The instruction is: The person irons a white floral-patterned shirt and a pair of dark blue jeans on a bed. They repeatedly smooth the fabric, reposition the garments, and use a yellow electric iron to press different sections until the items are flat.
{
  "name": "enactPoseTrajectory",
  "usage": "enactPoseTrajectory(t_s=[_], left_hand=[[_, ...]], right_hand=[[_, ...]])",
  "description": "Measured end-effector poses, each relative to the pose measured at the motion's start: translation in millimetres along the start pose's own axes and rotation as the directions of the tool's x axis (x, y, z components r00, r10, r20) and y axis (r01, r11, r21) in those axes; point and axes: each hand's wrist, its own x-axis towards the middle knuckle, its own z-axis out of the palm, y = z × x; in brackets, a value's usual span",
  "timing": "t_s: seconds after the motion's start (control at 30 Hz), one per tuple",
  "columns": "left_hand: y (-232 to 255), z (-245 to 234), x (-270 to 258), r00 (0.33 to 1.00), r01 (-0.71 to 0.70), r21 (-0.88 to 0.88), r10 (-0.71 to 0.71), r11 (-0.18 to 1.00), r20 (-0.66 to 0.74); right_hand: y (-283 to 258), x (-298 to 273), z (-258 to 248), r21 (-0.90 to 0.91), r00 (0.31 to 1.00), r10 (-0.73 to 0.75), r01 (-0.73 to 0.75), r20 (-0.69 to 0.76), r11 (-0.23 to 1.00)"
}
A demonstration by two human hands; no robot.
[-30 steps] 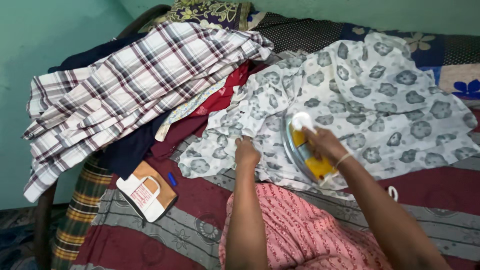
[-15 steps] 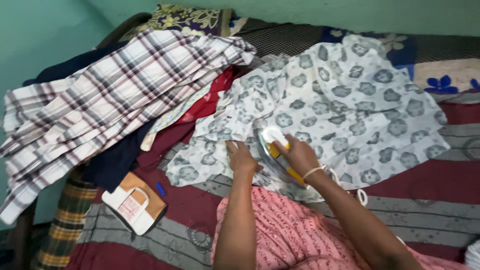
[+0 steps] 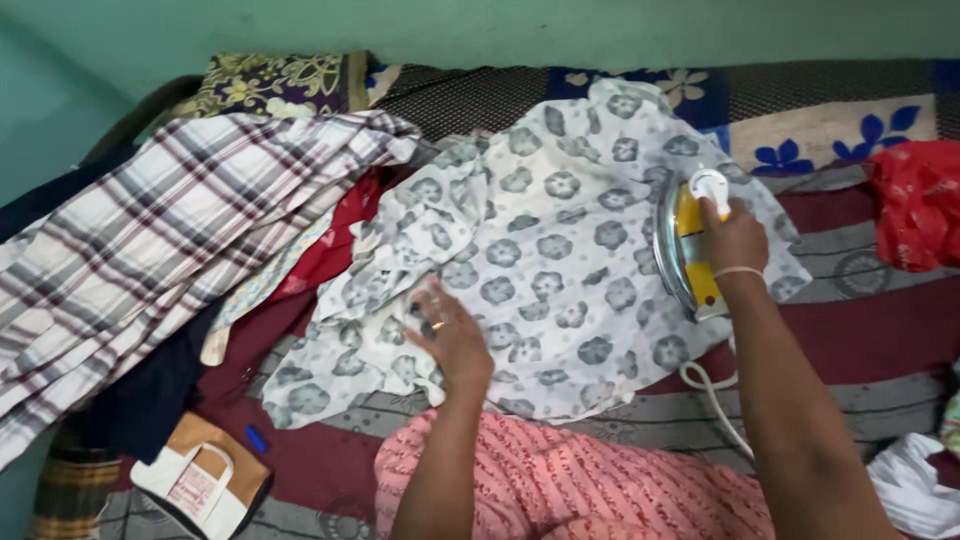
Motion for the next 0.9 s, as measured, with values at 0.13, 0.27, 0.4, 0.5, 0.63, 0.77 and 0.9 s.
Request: enactPoseTrajectory(t_s=[0.13,0.27,0.4,0.5,0.63,0.77,0.9], left_hand=[[70.4,-16.8,-25.4,0.858,-0.337,-0.427,0.460,0.839,0.228],[110.1,-32.9,-62.2,0.617,-0.608,-0.540,0.774,0.582,0.140],[116.7,-41.8,-63.2,0.610,-0.622,-0.451,0.757,0.640,0.233],[137.4,-46.5,-64.7,0.629,-0.589,-0.455,0.732,0.668,0.260],[204.3,-40.1,-64.2,0.695,-0.623,-0.488,0.719,0.612,0.015],[284.9,-48.6,-48.5,0.718,-0.601,-0.510,0.696,0.616,-0.005],[350.2,-63.3,-33.1,0.790,-0.505,-0.538,0.612,0.675,0.027]], right_hand=[[48.3,9.7,-5.0,0.078,0.998,-0.059,0.058,0.020,0.995],[88.6,-24.1,-22.9,0.049,0.980,-0.041,0.032,0.193,0.998],[126.2,-79.6,-45.6,0.096,0.955,0.013,-0.043,0.297,0.994],[149.4,-106.7,-61.1,0.204,0.947,0.122,-0.188,0.299,0.961],[171.9,-104.5,-91.3,0.503,0.915,0.249,-0.385,0.318,0.774],[174.9,-92.8,-126.9,0.741,0.932,0.235,-0.363,0.278,0.565],[171.5,-93.7,-167.1,0.841,0.969,0.220,-0.208,0.110,0.499]])
